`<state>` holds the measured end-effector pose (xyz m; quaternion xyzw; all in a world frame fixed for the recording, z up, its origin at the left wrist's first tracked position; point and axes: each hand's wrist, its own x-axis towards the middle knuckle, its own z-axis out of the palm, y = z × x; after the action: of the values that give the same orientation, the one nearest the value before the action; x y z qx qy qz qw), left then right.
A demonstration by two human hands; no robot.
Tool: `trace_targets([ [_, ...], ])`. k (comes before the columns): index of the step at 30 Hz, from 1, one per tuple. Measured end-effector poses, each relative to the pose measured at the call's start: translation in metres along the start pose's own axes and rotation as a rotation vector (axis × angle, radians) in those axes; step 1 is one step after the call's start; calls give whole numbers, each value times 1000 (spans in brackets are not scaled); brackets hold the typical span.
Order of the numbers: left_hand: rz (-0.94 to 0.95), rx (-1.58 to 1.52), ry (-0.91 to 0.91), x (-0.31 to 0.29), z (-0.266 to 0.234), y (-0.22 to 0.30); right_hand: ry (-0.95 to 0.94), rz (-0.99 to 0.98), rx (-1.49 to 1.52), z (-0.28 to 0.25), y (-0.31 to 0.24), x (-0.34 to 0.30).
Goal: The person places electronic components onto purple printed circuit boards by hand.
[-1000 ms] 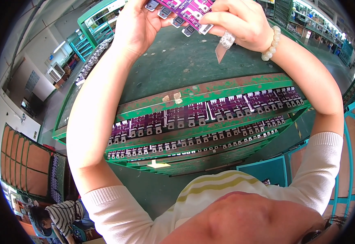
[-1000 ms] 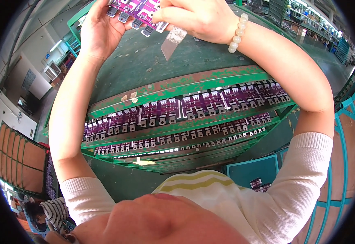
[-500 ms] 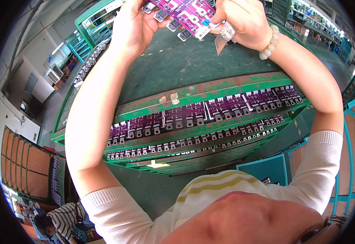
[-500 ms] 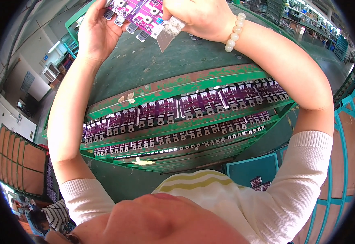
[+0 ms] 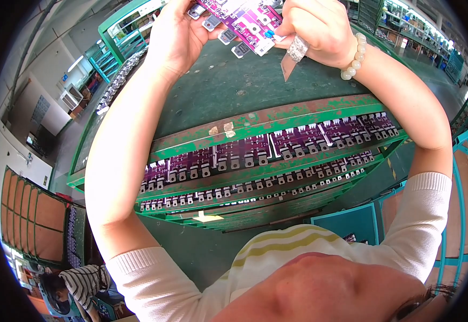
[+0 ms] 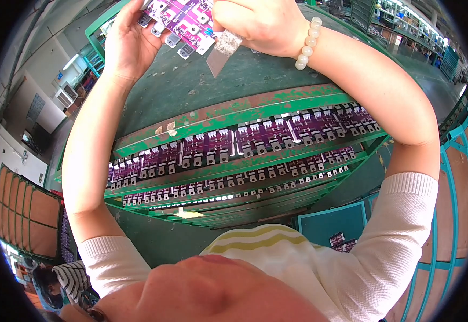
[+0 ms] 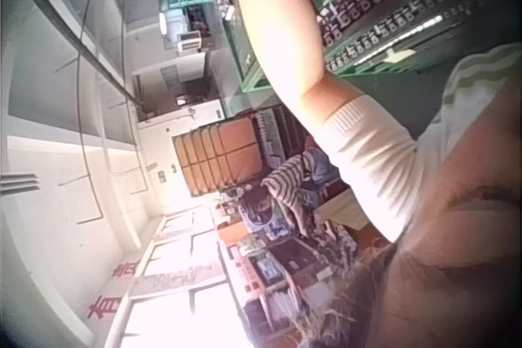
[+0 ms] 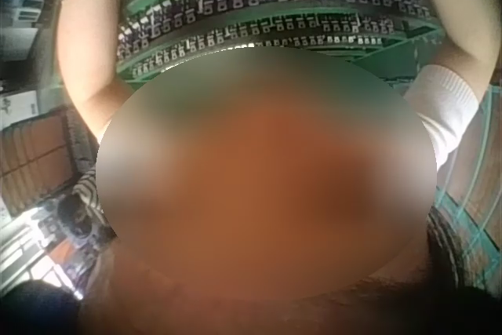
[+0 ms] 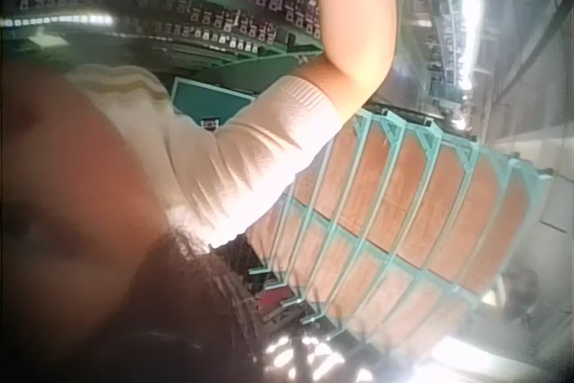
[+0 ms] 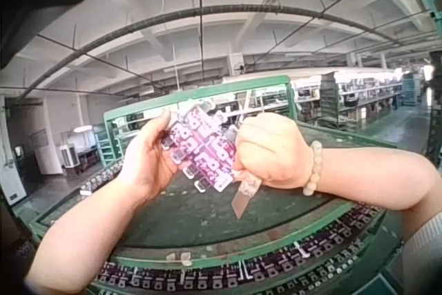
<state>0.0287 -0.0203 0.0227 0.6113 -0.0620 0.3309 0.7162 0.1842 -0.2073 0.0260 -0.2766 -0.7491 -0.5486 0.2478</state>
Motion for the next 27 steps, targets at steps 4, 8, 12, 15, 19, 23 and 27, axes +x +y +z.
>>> trace_targets([
  [4,-4,-8,-54,-1,-3,1,-1,1,21,0,1,-3],
  [8,-5,4,-6,-1,-2,1,-6,-18,-8,-1,1,-1],
  [12,12,15,-39,-1,-3,2,-11,-7,14,0,1,-1],
  [15,17,20,-29,-2,0,1,-1,18,59,2,1,-2],
  [19,27,35,-10,-1,2,-1,1,1,61,0,1,-1],
  [23,18,5,-28,9,-6,-6,6,10,73,1,2,-2],
  [27,159,-104,-515,8,7,-11,37,57,75,2,5,-8],
])
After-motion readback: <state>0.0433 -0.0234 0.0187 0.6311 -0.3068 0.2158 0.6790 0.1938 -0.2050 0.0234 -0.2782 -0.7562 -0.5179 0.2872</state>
